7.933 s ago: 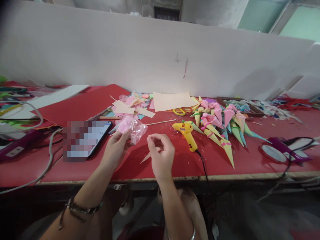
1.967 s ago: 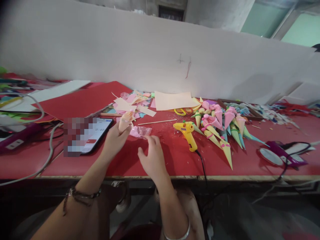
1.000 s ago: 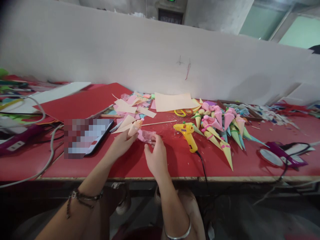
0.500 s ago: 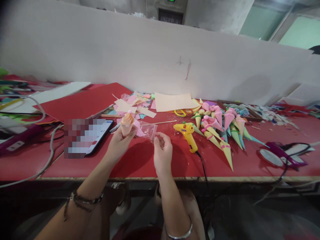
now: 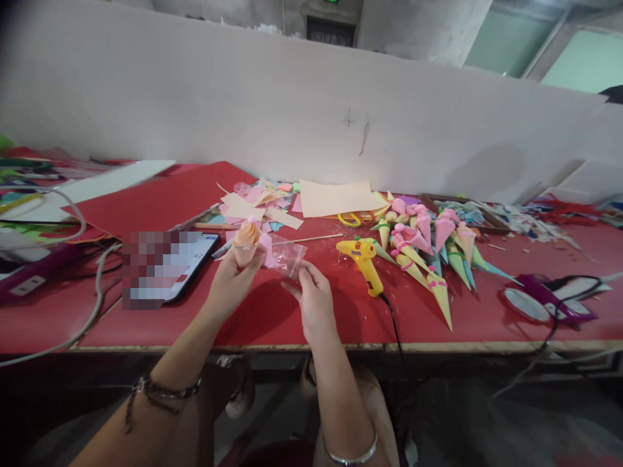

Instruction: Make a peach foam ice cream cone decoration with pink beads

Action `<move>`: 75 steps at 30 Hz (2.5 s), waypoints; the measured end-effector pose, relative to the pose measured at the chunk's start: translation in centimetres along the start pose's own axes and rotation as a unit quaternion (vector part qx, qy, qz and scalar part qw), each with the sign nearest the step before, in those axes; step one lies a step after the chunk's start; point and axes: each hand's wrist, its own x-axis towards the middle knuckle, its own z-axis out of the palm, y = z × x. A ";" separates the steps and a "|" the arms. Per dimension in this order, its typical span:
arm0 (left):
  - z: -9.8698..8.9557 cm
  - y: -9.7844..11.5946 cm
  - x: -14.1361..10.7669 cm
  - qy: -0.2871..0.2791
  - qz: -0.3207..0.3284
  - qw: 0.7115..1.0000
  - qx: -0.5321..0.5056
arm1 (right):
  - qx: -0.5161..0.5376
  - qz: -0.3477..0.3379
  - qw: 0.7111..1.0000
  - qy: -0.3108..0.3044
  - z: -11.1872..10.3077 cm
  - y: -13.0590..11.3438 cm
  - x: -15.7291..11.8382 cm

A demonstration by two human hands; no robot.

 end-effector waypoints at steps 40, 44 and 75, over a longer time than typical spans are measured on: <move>0.6 -0.4 -0.8 -0.132 -0.083 0.971 -0.179 | -0.431 -0.337 0.837 -0.024 0.2 -0.9 -1.2; 0.7 -0.2 -0.8 -0.128 -0.084 0.970 -0.187 | -0.456 -0.369 0.810 0.005 0.1 -0.8 -1.2; 2.9 0.6 -2.1 -0.104 -0.171 0.969 -0.147 | -0.157 -0.290 0.937 0.112 -0.7 -2.3 -0.8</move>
